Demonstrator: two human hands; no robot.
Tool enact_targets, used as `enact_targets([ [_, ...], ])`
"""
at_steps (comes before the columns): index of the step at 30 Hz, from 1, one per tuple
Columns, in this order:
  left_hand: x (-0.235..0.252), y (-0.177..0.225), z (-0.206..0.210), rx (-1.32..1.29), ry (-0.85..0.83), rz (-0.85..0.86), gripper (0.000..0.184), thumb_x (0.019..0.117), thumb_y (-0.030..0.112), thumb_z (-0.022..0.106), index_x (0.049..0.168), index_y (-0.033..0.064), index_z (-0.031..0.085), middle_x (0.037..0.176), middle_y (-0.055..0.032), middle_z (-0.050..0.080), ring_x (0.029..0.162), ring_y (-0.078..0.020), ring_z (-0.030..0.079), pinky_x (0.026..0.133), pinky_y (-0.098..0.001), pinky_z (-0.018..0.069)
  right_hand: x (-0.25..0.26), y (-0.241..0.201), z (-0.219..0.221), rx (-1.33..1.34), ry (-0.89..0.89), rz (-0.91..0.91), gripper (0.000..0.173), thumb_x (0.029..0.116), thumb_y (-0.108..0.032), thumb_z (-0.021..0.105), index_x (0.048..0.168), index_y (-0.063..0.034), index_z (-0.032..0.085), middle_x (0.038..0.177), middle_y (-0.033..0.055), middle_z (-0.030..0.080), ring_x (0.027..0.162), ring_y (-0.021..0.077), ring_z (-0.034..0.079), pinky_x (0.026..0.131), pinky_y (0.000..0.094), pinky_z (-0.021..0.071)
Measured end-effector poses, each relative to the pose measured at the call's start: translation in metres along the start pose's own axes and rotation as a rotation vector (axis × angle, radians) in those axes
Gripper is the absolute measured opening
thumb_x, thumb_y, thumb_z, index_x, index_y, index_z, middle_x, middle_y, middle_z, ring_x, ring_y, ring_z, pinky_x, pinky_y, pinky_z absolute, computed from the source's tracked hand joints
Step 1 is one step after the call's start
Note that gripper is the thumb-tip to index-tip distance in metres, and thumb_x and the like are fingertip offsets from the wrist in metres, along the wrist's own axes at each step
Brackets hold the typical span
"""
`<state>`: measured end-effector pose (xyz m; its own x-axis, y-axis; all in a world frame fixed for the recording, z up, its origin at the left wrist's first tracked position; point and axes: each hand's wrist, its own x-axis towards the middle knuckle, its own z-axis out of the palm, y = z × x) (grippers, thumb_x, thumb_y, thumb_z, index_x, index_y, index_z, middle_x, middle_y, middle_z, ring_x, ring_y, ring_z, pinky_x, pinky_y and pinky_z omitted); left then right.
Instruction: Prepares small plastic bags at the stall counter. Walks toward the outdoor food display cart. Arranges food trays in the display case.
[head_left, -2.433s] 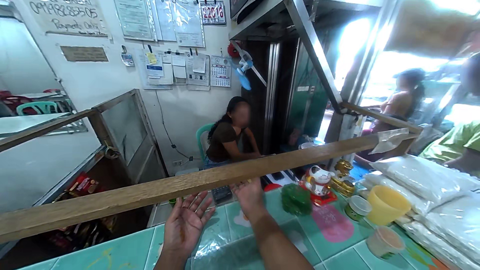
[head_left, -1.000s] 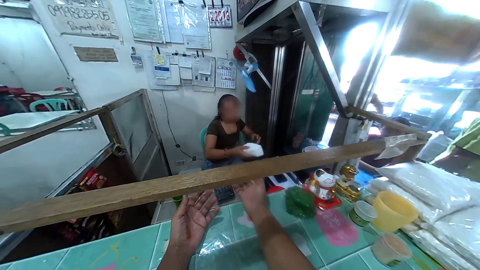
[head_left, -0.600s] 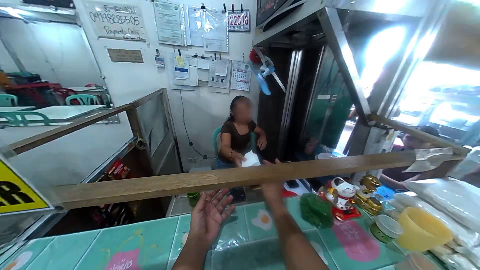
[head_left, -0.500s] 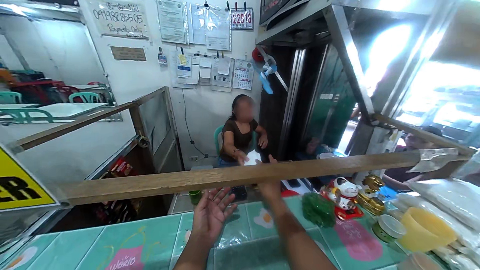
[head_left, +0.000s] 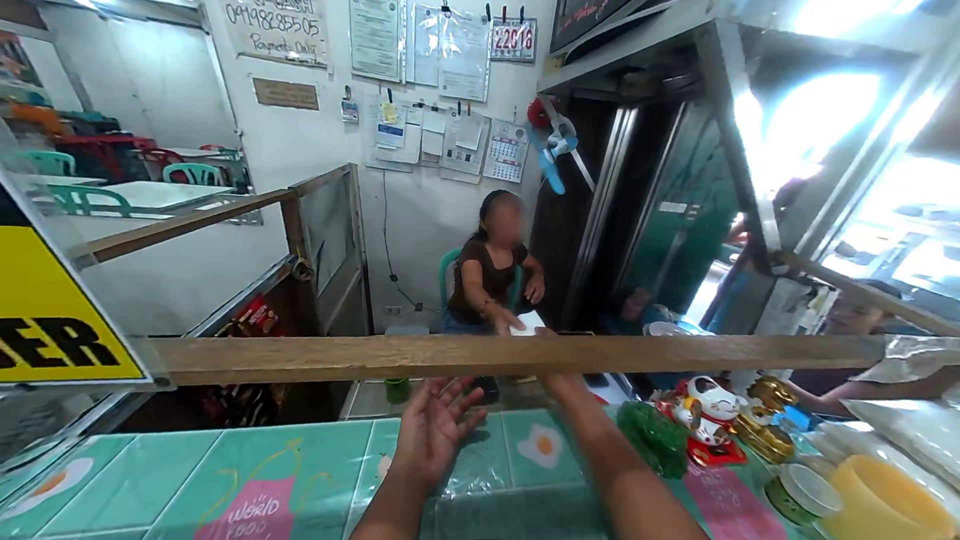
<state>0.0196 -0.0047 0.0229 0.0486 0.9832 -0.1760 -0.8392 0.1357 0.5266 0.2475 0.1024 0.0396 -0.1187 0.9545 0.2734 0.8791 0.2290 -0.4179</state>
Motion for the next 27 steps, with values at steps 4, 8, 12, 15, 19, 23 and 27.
enact_targets([
  [4, 0.000, 0.000, 0.000, 0.004, -0.001, -0.004, 0.061, 0.1106, 0.050, 0.020, 0.132, 0.0055, 0.056, 0.122, -0.0202, 0.068, 0.105, -0.0397, 0.069, 0.086, -0.0574, 0.0574, -0.001, 0.000, -0.005, 0.022, 0.027, 0.010, 0.051, 0.0989, -0.019, 0.065, 0.145, -0.0010, 0.054, 0.145, 0.0203, 0.058, 0.138, 0.0341, 0.053, 0.118, 0.0521, 0.0390],
  [8, -0.001, 0.000, 0.001, 0.014, 0.011, 0.005, 0.059, 0.1108, 0.048, 0.021, 0.131, 0.0056, 0.056, 0.121, -0.0204, 0.068, 0.104, -0.0400, 0.070, 0.085, -0.0576, 0.0576, 0.006, 0.005, -0.007, 0.020, 0.042, -0.048, 0.052, 0.0939, -0.031, 0.072, 0.137, -0.0041, 0.063, 0.148, 0.0180, 0.055, 0.143, 0.0329, 0.047, 0.119, 0.0524, 0.0372],
  [12, -0.001, -0.001, 0.002, 0.025, 0.010, 0.007, 0.061, 0.1106, 0.049, 0.020, 0.130, 0.0054, 0.057, 0.121, -0.0204, 0.068, 0.104, -0.0399, 0.070, 0.084, -0.0571, 0.0581, 0.014, 0.011, -0.004, -0.098, -0.191, -0.074, 0.114, 0.0674, -0.038, 0.095, 0.161, -0.0148, 0.036, 0.171, 0.0170, 0.017, 0.158, 0.0401, 0.012, 0.124, 0.0666, 0.0176],
  [15, -0.001, -0.001, 0.001, 0.011, 0.015, 0.003, 0.060, 0.1105, 0.049, 0.021, 0.129, 0.0056, 0.058, 0.120, -0.0202, 0.068, 0.104, -0.0400, 0.070, 0.085, -0.0579, 0.0575, 0.012, 0.021, 0.014, -0.231, 0.044, -0.184, 0.076, 0.0899, -0.020, 0.077, 0.158, -0.0162, 0.044, 0.166, 0.0165, 0.033, 0.158, 0.0398, 0.014, 0.120, 0.0767, 0.0021],
  [19, -0.002, -0.001, 0.001, 0.022, 0.017, 0.003, 0.060, 0.1104, 0.050, 0.020, 0.129, 0.0063, 0.057, 0.120, -0.0195, 0.069, 0.104, -0.0399, 0.070, 0.085, -0.0581, 0.0573, 0.015, 0.028, 0.008, -0.285, 0.185, -0.291, 0.055, 0.0989, -0.024, 0.066, 0.151, -0.0112, 0.053, 0.154, 0.0119, 0.053, 0.154, 0.0350, 0.031, 0.124, 0.0690, -0.0005],
  [23, -0.002, -0.003, -0.001, 0.050, -0.004, 0.035, 0.058, 0.1098, 0.050, 0.020, 0.125, 0.0085, 0.057, 0.118, -0.0171, 0.070, 0.101, -0.0378, 0.071, 0.083, -0.0571, 0.0578, -0.006, 0.010, -0.022, -0.227, 0.145, -0.312, 0.047, 0.1004, -0.024, 0.064, 0.144, -0.0077, 0.059, 0.147, 0.0136, 0.059, 0.147, 0.0346, 0.042, 0.127, 0.0641, 0.0060],
  [27, 0.001, -0.002, -0.013, 0.086, -0.127, 0.046, 0.059, 0.1086, 0.053, 0.018, 0.124, 0.0148, 0.060, 0.121, -0.0105, 0.071, 0.108, -0.0328, 0.070, 0.088, -0.0548, 0.0571, -0.077, -0.016, -0.062, -0.159, 0.243, -0.346, 0.045, 0.0895, -0.015, 0.071, 0.134, -0.0062, 0.067, 0.135, 0.0169, 0.067, 0.132, 0.0353, 0.059, 0.117, 0.0604, 0.0387],
])
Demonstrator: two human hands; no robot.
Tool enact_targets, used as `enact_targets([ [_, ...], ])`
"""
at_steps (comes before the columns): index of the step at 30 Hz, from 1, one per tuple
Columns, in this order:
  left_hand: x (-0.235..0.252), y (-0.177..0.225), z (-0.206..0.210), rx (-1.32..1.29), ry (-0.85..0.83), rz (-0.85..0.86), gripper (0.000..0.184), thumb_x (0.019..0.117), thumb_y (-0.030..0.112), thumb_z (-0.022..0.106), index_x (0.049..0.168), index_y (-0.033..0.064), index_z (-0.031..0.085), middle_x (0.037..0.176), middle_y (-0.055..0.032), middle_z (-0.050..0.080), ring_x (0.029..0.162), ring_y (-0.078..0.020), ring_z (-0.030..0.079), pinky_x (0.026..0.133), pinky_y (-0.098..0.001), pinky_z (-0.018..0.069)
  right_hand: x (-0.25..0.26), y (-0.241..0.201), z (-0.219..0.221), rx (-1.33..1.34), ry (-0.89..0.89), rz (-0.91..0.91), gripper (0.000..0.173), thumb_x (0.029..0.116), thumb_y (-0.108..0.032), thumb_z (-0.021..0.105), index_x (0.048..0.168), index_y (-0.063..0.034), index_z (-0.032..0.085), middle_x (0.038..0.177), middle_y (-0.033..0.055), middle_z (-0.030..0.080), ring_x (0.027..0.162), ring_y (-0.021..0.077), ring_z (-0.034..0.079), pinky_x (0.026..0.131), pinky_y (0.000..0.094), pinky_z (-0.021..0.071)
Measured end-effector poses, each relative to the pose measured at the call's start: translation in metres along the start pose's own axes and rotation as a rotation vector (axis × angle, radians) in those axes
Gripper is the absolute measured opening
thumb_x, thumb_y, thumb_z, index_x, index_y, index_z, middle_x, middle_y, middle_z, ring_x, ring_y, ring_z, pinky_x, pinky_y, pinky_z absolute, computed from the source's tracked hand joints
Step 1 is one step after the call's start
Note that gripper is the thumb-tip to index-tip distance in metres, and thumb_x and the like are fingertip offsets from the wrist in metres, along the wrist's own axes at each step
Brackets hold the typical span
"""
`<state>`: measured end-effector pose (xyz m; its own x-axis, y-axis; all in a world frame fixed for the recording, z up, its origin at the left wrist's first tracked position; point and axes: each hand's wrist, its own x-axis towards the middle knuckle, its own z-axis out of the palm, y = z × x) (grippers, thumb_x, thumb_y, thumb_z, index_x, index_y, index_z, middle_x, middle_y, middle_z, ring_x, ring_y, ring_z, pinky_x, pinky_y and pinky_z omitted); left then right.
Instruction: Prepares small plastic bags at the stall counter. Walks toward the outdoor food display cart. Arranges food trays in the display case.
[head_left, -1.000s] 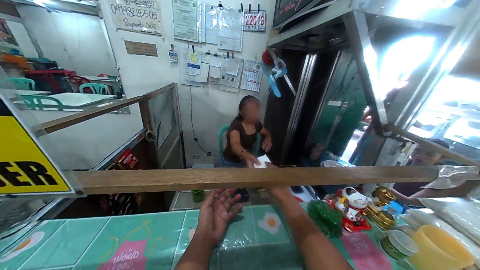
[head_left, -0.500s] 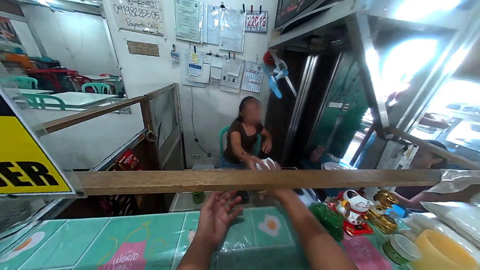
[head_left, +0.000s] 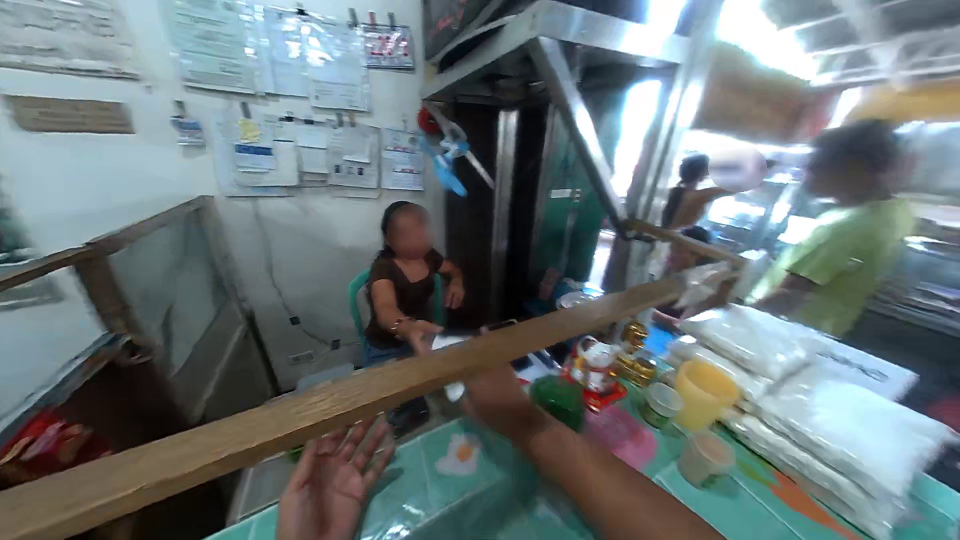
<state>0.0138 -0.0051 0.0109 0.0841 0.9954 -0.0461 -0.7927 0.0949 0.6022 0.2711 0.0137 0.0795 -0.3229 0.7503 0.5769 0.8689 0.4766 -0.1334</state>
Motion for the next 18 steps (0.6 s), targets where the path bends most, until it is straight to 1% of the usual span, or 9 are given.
enact_targets([
  [2, 0.002, 0.000, -0.005, 0.023, -0.077, -0.015, 0.061, 0.1076, 0.056, 0.017, 0.124, 0.0168, 0.060, 0.122, -0.0088, 0.071, 0.112, -0.0313, 0.069, 0.092, -0.0545, 0.0560, -0.038, -0.008, -0.044, 0.131, 0.035, 0.017, 0.056, 0.0813, -0.014, 0.077, 0.135, -0.0059, 0.064, 0.128, 0.0156, 0.069, 0.124, 0.0317, 0.064, 0.109, 0.0522, 0.0494],
  [3, 0.002, 0.000, -0.004, 0.038, -0.133, -0.027, 0.063, 0.1069, 0.059, 0.017, 0.126, 0.0171, 0.060, 0.124, -0.0087, 0.071, 0.114, -0.0309, 0.068, 0.094, -0.0547, 0.0555, -0.058, -0.007, -0.068, 0.207, 0.071, 0.031, 0.057, 0.0791, -0.013, 0.078, 0.134, -0.0066, 0.063, 0.124, 0.0132, 0.070, 0.118, 0.0275, 0.067, 0.102, 0.0483, 0.0554],
  [6, -0.005, 0.000, 0.013, 0.107, -0.387, -0.103, 0.066, 0.1052, 0.061, 0.020, 0.132, 0.0179, 0.063, 0.136, -0.0083, 0.065, 0.123, -0.0304, 0.063, 0.100, -0.0565, 0.0518, -0.109, 0.012, -0.158, 0.399, 0.071, 0.154, 0.057, 0.0806, -0.013, 0.080, 0.134, -0.0086, 0.060, 0.118, 0.0071, 0.071, 0.106, 0.0166, 0.070, 0.091, 0.0414, 0.0607],
  [7, -0.011, -0.002, 0.028, 0.151, -0.481, -0.129, 0.064, 0.1050, 0.061, 0.023, 0.134, 0.0187, 0.062, 0.138, -0.0076, 0.063, 0.125, -0.0301, 0.062, 0.100, -0.0565, 0.0515, -0.122, 0.024, -0.187, 0.408, 0.083, 0.202, 0.056, 0.0814, -0.014, 0.079, 0.134, -0.0114, 0.060, 0.114, 0.0039, 0.072, 0.102, 0.0131, 0.070, 0.089, 0.0392, 0.0614],
  [9, -0.027, -0.014, 0.066, 0.266, -0.671, -0.181, 0.057, 0.1018, 0.062, 0.042, 0.138, 0.0216, 0.061, 0.140, -0.0068, 0.062, 0.123, -0.0297, 0.063, 0.097, -0.0551, 0.0536, -0.139, 0.048, -0.243, 0.312, 0.133, 0.303, 0.053, 0.0820, -0.015, 0.077, 0.133, -0.0153, 0.060, 0.107, -0.0006, 0.072, 0.094, 0.0088, 0.070, 0.083, 0.0354, 0.0620],
  [12, -0.047, -0.058, 0.139, 0.425, -0.928, -0.253, 0.052, 0.1015, 0.047, 0.057, 0.141, 0.0125, 0.054, 0.140, -0.0140, 0.059, 0.119, -0.0352, 0.063, 0.092, -0.0560, 0.0573, -0.143, 0.086, -0.301, 0.156, 0.186, 0.436, 0.053, 0.0820, -0.013, 0.075, 0.132, -0.0068, 0.059, 0.101, 0.0074, 0.069, 0.087, 0.0169, 0.068, 0.076, 0.0416, 0.0592],
  [14, -0.057, -0.102, 0.194, 0.621, -0.938, -0.187, 0.059, 0.0945, 0.035, 0.072, 0.141, 0.0035, 0.051, 0.137, -0.0174, 0.060, 0.114, -0.0357, 0.066, 0.088, -0.0530, 0.0609, -0.141, 0.111, -0.317, 0.146, 0.170, 0.551, 0.053, 0.0815, -0.012, 0.074, 0.132, -0.0059, 0.057, 0.104, 0.0105, 0.069, 0.089, 0.0211, 0.069, 0.078, 0.0460, 0.0593],
  [16, -0.054, -0.148, 0.248, 0.903, -0.885, 0.009, 0.071, 0.0835, 0.032, 0.082, 0.141, 0.0052, 0.051, 0.135, -0.0119, 0.062, 0.106, -0.0256, 0.070, 0.083, -0.0422, 0.0631, -0.138, 0.132, -0.318, 0.127, 0.163, 0.593, 0.055, 0.0803, -0.008, 0.074, 0.132, -0.0038, 0.056, 0.105, 0.0148, 0.070, 0.092, 0.0266, 0.070, 0.080, 0.0508, 0.0589],
  [18, -0.036, -0.188, 0.291, 1.143, -0.839, 0.137, 0.082, 0.0773, 0.038, 0.086, 0.147, 0.0127, 0.049, 0.140, -0.0090, 0.058, 0.110, -0.0212, 0.067, 0.086, -0.0400, 0.0610, -0.137, 0.147, -0.312, 0.079, 0.157, 0.592, 0.059, 0.0816, -0.006, 0.073, 0.137, -0.0019, 0.054, 0.108, 0.0190, 0.069, 0.095, 0.0327, 0.070, 0.082, 0.0561, 0.0581],
])
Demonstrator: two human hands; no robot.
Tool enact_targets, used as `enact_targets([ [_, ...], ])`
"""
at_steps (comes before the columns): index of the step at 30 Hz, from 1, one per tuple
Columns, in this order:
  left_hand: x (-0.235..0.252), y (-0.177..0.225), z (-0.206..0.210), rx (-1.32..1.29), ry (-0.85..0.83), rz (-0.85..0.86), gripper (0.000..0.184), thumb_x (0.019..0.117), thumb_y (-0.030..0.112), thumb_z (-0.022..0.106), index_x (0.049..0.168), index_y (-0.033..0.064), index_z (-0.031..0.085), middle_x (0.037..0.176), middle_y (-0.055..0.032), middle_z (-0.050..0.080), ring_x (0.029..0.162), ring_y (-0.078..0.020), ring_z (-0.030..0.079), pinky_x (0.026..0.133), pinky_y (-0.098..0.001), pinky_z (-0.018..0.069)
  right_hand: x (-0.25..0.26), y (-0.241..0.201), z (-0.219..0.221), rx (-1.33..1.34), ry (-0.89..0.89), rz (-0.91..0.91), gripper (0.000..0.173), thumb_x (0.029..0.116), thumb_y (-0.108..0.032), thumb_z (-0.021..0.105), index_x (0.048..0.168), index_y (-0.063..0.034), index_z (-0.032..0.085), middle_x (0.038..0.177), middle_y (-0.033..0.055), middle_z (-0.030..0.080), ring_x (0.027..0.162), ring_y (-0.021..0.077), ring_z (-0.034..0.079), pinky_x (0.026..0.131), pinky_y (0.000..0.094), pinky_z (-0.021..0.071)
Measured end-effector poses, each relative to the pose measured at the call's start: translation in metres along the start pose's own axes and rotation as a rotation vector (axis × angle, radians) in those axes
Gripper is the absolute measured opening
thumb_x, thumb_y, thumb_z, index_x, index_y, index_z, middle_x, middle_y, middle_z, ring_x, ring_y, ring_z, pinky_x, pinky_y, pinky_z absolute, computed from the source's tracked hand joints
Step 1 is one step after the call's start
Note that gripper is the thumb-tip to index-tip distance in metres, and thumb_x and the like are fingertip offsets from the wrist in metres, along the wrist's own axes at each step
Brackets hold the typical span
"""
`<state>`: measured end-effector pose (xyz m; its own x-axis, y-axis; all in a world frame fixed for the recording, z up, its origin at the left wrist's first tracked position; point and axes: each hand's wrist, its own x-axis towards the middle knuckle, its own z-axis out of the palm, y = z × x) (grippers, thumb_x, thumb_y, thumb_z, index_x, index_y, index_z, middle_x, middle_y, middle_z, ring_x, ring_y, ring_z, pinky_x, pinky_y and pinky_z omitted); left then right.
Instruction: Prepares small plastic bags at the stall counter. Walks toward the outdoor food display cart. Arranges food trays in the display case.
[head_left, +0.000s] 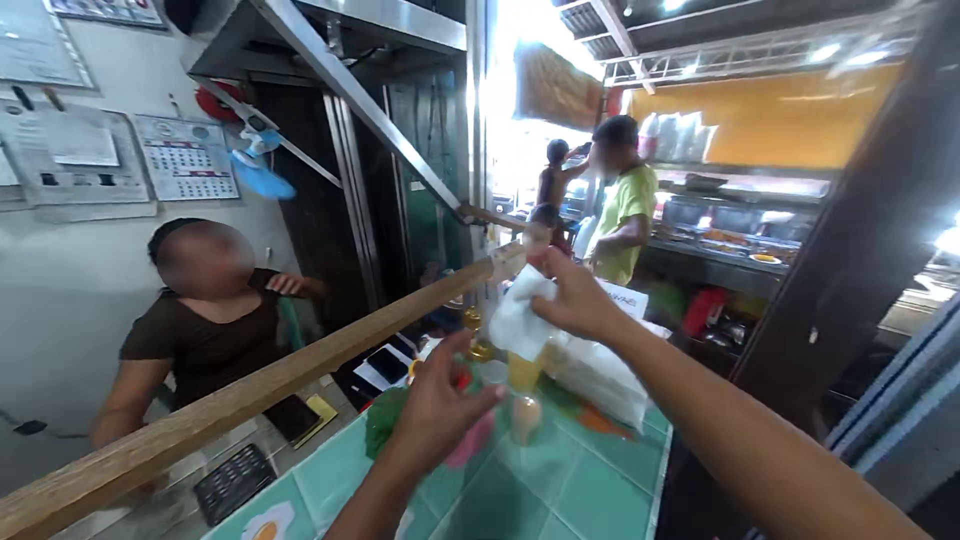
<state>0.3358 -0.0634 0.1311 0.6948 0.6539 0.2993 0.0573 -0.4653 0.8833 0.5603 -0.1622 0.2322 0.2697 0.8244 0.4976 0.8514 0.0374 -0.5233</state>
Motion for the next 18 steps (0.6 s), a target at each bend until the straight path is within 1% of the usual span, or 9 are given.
enact_targets([
  [2, 0.043, -0.005, 0.023, 0.103, 0.017, -0.026, 0.088, 0.0761, 0.037, 0.088, 0.150, 0.0132, 0.047, 0.142, -0.0126, 0.055, 0.115, -0.0255, 0.065, 0.090, -0.0440, 0.0591, 0.002, 0.015, 0.009, -0.048, 0.017, -0.015, 0.062, 0.0833, -0.006, 0.071, 0.142, -0.0037, 0.051, 0.115, 0.0192, 0.068, 0.101, 0.0346, 0.069, 0.085, 0.0586, 0.0578],
  [5, 0.080, -0.017, 0.047, 0.186, 0.058, -0.037, 0.085, 0.0761, 0.032, 0.088, 0.148, 0.0101, 0.049, 0.140, -0.0157, 0.056, 0.114, -0.0292, 0.063, 0.095, -0.0481, 0.0548, -0.007, 0.040, 0.021, -0.106, 0.085, -0.150, 0.062, 0.0860, -0.007, 0.070, 0.145, -0.0051, 0.050, 0.121, 0.0178, 0.068, 0.098, 0.0331, 0.071, 0.081, 0.0574, 0.0600],
  [7, 0.093, -0.024, 0.053, 0.227, 0.086, -0.039, 0.076, 0.0776, 0.027, 0.087, 0.144, 0.0121, 0.054, 0.138, -0.0146, 0.057, 0.113, -0.0280, 0.063, 0.095, -0.0476, 0.0552, -0.010, 0.063, 0.025, -0.102, 0.089, -0.253, 0.063, 0.0852, -0.008, 0.070, 0.145, -0.0063, 0.050, 0.122, 0.0152, 0.068, 0.096, 0.0290, 0.071, 0.079, 0.0531, 0.0613],
  [9, 0.099, -0.030, 0.055, 0.249, 0.101, -0.031, 0.061, 0.0789, 0.024, 0.085, 0.134, 0.0131, 0.062, 0.131, -0.0120, 0.062, 0.110, -0.0257, 0.064, 0.090, -0.0458, 0.0563, -0.015, 0.081, 0.025, -0.044, 0.063, -0.304, 0.063, 0.0851, -0.009, 0.071, 0.145, -0.0076, 0.051, 0.124, 0.0131, 0.067, 0.099, 0.0256, 0.071, 0.083, 0.0497, 0.0615],
  [11, 0.100, -0.033, 0.054, 0.239, 0.084, -0.006, 0.051, 0.0790, 0.023, 0.084, 0.126, 0.0145, 0.065, 0.130, -0.0088, 0.062, 0.113, -0.0231, 0.063, 0.089, -0.0427, 0.0565, -0.017, 0.096, 0.023, 0.048, 0.035, -0.300, 0.062, 0.0849, -0.009, 0.072, 0.144, -0.0094, 0.051, 0.119, 0.0112, 0.068, 0.099, 0.0222, 0.070, 0.085, 0.0459, 0.0611],
  [12, 0.100, -0.034, 0.055, 0.233, 0.074, 0.012, 0.051, 0.0784, 0.024, 0.084, 0.125, 0.0159, 0.065, 0.132, -0.0070, 0.061, 0.117, -0.0219, 0.061, 0.091, -0.0418, 0.0556, -0.018, 0.102, 0.023, 0.093, 0.032, -0.295, 0.062, 0.0837, -0.009, 0.072, 0.143, -0.0099, 0.052, 0.114, 0.0102, 0.069, 0.096, 0.0203, 0.069, 0.083, 0.0437, 0.0612],
  [16, 0.101, -0.032, 0.059, 0.220, 0.000, 0.017, 0.071, 0.0786, 0.024, 0.083, 0.144, 0.0244, 0.055, 0.148, -0.0030, 0.051, 0.132, -0.0230, 0.053, 0.100, -0.0439, 0.0537, -0.018, 0.123, 0.020, 0.203, -0.029, -0.296, 0.064, 0.0821, -0.009, 0.075, 0.141, -0.0112, 0.053, 0.104, 0.0076, 0.068, 0.089, 0.0156, 0.068, 0.079, 0.0378, 0.0608],
  [17, 0.103, -0.032, 0.059, 0.227, -0.030, 0.014, 0.067, 0.0795, 0.023, 0.082, 0.141, 0.0237, 0.057, 0.150, -0.0029, 0.050, 0.134, -0.0225, 0.051, 0.101, -0.0435, 0.0535, -0.018, 0.126, 0.019, 0.221, -0.053, -0.301, 0.063, 0.0822, -0.010, 0.075, 0.142, -0.0112, 0.053, 0.103, 0.0072, 0.068, 0.088, 0.0148, 0.068, 0.079, 0.0371, 0.0608],
  [18, 0.105, -0.031, 0.059, 0.234, -0.063, 0.013, 0.058, 0.0806, 0.022, 0.082, 0.134, 0.0198, 0.061, 0.151, -0.0050, 0.049, 0.136, -0.0217, 0.051, 0.102, -0.0424, 0.0532, -0.017, 0.128, 0.018, 0.232, -0.074, -0.305, 0.063, 0.0825, -0.010, 0.075, 0.142, -0.0113, 0.053, 0.102, 0.0073, 0.068, 0.087, 0.0146, 0.067, 0.078, 0.0369, 0.0606],
])
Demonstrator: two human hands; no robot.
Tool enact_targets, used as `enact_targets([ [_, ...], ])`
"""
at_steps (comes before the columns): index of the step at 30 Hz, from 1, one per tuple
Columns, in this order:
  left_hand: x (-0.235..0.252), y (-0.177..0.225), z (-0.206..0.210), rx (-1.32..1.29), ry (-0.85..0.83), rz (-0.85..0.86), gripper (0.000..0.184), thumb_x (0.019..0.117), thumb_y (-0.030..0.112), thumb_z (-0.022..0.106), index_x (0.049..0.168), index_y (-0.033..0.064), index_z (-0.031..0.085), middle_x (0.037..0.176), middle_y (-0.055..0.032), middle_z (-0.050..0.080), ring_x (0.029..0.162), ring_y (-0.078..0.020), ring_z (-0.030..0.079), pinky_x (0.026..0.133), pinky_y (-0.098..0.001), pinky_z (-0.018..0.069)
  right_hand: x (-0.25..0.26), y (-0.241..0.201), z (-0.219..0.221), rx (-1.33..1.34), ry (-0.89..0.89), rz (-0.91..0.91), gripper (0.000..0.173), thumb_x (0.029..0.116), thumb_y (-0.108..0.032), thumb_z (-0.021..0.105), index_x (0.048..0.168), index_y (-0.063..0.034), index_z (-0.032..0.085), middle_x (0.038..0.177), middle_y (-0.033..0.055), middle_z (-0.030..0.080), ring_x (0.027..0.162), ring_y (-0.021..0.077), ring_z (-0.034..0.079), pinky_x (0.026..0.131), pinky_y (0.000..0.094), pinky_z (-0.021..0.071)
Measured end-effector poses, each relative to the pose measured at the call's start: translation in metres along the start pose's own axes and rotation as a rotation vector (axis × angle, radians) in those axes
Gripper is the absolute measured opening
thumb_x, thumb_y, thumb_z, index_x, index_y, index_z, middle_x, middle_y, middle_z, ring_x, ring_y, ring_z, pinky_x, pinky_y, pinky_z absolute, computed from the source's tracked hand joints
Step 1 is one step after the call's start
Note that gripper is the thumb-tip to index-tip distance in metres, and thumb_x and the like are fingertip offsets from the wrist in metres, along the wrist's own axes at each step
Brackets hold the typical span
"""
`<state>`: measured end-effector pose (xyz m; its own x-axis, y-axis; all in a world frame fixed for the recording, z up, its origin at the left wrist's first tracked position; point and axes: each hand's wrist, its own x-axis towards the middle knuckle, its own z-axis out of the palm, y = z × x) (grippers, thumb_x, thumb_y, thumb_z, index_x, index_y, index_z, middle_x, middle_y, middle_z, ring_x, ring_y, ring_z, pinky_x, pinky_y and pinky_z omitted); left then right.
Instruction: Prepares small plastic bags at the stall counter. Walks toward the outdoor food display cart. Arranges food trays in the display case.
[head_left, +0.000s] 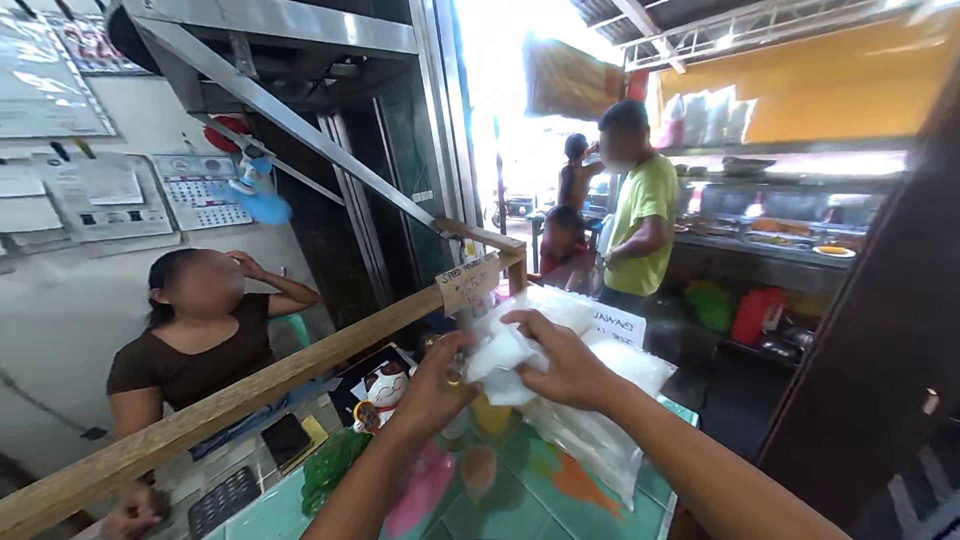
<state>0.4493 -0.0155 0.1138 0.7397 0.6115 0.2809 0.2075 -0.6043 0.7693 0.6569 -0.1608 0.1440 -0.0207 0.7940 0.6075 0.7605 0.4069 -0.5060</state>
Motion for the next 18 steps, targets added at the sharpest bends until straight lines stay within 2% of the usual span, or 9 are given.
enact_targets([
  [2, 0.006, 0.001, -0.002, 0.027, -0.077, -0.020, 0.043, 0.0822, 0.023, 0.081, 0.121, 0.0147, 0.067, 0.153, -0.0067, 0.047, 0.138, -0.0190, 0.050, 0.103, -0.0393, 0.0528, 0.003, 0.003, -0.004, 0.000, -0.030, -0.003, 0.062, 0.0834, -0.011, 0.074, 0.141, -0.0109, 0.053, 0.101, 0.0070, 0.069, 0.088, 0.0145, 0.068, 0.080, 0.0367, 0.0602],
  [3, 0.010, 0.001, -0.003, 0.039, -0.109, -0.032, 0.041, 0.0824, 0.024, 0.081, 0.119, 0.0136, 0.067, 0.154, -0.0066, 0.047, 0.138, -0.0178, 0.050, 0.103, -0.0384, 0.0522, 0.005, 0.004, -0.005, -0.011, -0.037, -0.003, 0.061, 0.0837, -0.011, 0.074, 0.141, -0.0109, 0.053, 0.101, 0.0065, 0.069, 0.088, 0.0142, 0.068, 0.080, 0.0365, 0.0602],
  [8, 0.017, -0.007, -0.001, -0.065, -0.149, -0.095, 0.037, 0.0830, 0.021, 0.080, 0.116, 0.0112, 0.068, 0.151, -0.0050, 0.051, 0.126, -0.0160, 0.059, 0.097, -0.0365, 0.0566, 0.027, 0.006, -0.008, -0.035, -0.064, -0.034, 0.060, 0.0848, -0.008, 0.072, 0.142, -0.0082, 0.053, 0.102, 0.0086, 0.069, 0.089, 0.0176, 0.069, 0.081, 0.0404, 0.0604],
  [11, 0.014, -0.014, 0.000, -0.155, -0.133, -0.112, 0.036, 0.0816, 0.022, 0.081, 0.114, 0.0092, 0.070, 0.149, -0.0043, 0.054, 0.127, -0.0158, 0.059, 0.102, -0.0362, 0.0545, 0.041, 0.005, -0.010, -0.037, -0.114, -0.040, 0.060, 0.0862, -0.006, 0.072, 0.143, -0.0075, 0.053, 0.108, 0.0126, 0.070, 0.091, 0.0221, 0.070, 0.083, 0.0445, 0.0606],
  [15, 0.007, -0.021, 0.000, -0.132, -0.094, -0.096, 0.033, 0.0801, 0.026, 0.083, 0.108, 0.0102, 0.073, 0.149, -0.0038, 0.055, 0.131, -0.0149, 0.057, 0.105, -0.0358, 0.0527, 0.049, 0.002, -0.009, -0.075, -0.197, -0.046, 0.060, 0.0879, -0.005, 0.072, 0.144, -0.0076, 0.051, 0.113, 0.0138, 0.069, 0.095, 0.0239, 0.070, 0.085, 0.0459, 0.0601],
  [18, 0.005, -0.016, 0.001, -0.086, -0.059, -0.133, 0.031, 0.0815, 0.024, 0.081, 0.107, 0.0098, 0.074, 0.143, -0.0031, 0.061, 0.126, -0.0141, 0.061, 0.103, -0.0361, 0.0540, 0.049, -0.003, -0.006, -0.090, -0.178, -0.062, 0.058, 0.0888, -0.003, 0.070, 0.144, -0.0055, 0.052, 0.118, 0.0159, 0.069, 0.101, 0.0264, 0.070, 0.089, 0.0473, 0.0588],
])
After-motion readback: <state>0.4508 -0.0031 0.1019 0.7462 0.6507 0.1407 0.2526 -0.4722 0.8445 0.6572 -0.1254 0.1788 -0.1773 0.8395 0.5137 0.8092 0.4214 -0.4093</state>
